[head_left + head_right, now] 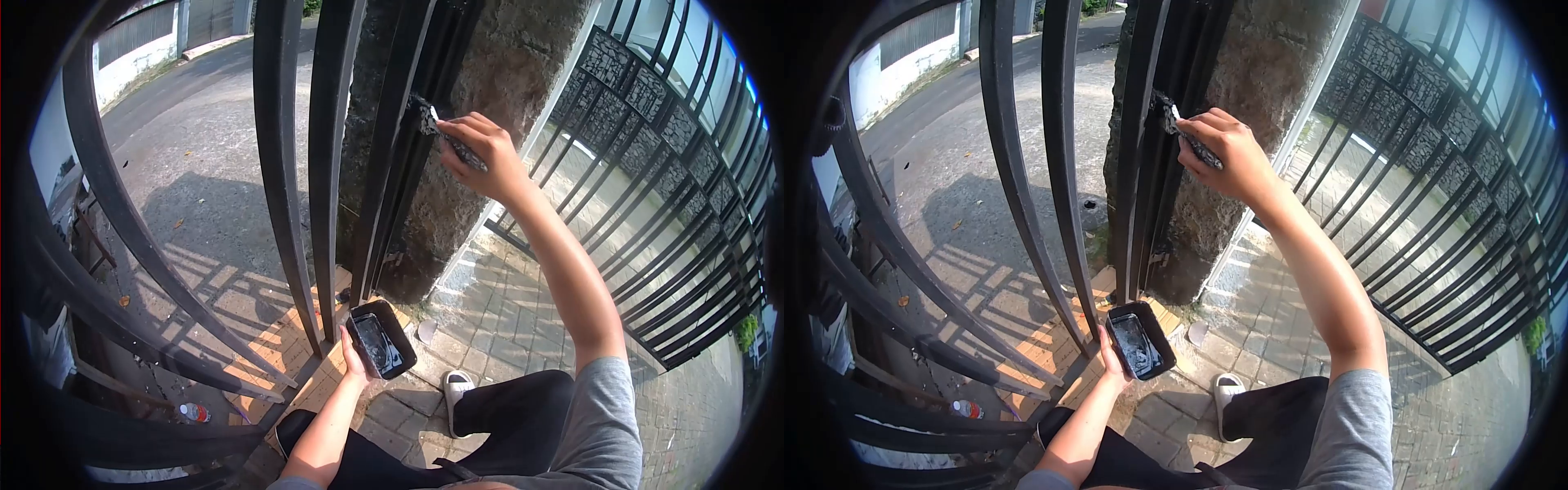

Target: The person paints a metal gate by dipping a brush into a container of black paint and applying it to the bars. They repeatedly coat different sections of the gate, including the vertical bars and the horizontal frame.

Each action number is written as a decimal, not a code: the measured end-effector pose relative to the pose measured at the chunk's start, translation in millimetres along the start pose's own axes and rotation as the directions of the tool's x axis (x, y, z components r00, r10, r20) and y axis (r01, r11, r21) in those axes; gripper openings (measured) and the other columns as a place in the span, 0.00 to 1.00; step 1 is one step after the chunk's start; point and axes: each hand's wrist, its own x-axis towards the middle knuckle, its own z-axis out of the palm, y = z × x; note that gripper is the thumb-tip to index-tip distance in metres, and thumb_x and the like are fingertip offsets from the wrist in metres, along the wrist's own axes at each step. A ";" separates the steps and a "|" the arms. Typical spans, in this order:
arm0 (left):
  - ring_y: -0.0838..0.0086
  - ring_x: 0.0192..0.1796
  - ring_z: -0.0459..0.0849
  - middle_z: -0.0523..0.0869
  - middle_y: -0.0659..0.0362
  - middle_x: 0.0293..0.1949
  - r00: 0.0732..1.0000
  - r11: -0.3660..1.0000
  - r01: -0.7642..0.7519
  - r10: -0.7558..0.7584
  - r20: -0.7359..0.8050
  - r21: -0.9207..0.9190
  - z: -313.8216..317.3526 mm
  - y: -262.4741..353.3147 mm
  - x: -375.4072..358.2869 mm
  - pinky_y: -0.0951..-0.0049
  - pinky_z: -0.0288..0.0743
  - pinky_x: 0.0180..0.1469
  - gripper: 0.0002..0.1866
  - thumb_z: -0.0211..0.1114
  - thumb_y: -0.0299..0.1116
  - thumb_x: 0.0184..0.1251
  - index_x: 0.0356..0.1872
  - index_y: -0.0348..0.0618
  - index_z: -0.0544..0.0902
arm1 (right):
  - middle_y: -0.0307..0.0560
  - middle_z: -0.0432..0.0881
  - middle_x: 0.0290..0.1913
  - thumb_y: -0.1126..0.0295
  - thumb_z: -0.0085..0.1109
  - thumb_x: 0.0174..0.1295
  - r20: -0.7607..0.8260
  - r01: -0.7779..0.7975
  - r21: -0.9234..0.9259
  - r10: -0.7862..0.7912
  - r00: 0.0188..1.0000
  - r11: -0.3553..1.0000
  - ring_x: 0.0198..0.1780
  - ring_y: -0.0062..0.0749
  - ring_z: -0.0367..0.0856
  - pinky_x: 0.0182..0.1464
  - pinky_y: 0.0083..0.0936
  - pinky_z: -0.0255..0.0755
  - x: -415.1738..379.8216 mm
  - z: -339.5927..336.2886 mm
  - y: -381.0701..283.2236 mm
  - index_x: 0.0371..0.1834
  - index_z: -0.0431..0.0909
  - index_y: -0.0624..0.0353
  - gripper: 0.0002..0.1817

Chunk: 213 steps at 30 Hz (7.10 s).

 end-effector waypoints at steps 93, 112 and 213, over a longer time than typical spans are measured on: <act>0.57 0.63 0.85 0.85 0.52 0.64 1.000 0.998 0.018 -0.016 0.026 -0.059 33.8 -13.3 -7.1 0.54 0.78 0.69 0.45 0.45 0.76 0.74 0.71 0.46 0.77 | 0.57 0.85 0.25 0.57 0.64 0.71 -0.203 -0.274 -0.184 0.237 0.950 0.944 0.27 0.53 0.85 0.35 0.38 0.77 59.7 -20.2 -0.4 0.34 0.87 0.64 0.18; 0.56 0.67 0.83 0.82 0.52 0.68 0.995 0.995 -0.050 0.057 0.086 -0.083 29.8 7.5 -16.4 0.50 0.77 0.71 0.43 0.38 0.73 0.79 0.74 0.48 0.74 | 0.62 0.78 0.20 0.61 0.67 0.64 0.101 -0.358 -0.095 0.367 0.925 0.929 0.27 0.62 0.82 0.34 0.47 0.76 -26.8 27.1 -26.7 0.25 0.79 0.64 0.17; 0.58 0.65 0.84 0.83 0.51 0.66 0.990 0.991 -0.128 0.125 -0.061 -0.049 -27.7 29.7 -35.6 0.53 0.79 0.68 0.42 0.43 0.72 0.79 0.73 0.45 0.74 | 0.57 0.79 0.21 0.68 0.65 0.69 -0.019 -0.448 -0.089 0.448 0.894 0.890 0.23 0.58 0.81 0.27 0.44 0.73 -112.9 105.5 -76.1 0.28 0.75 0.61 0.13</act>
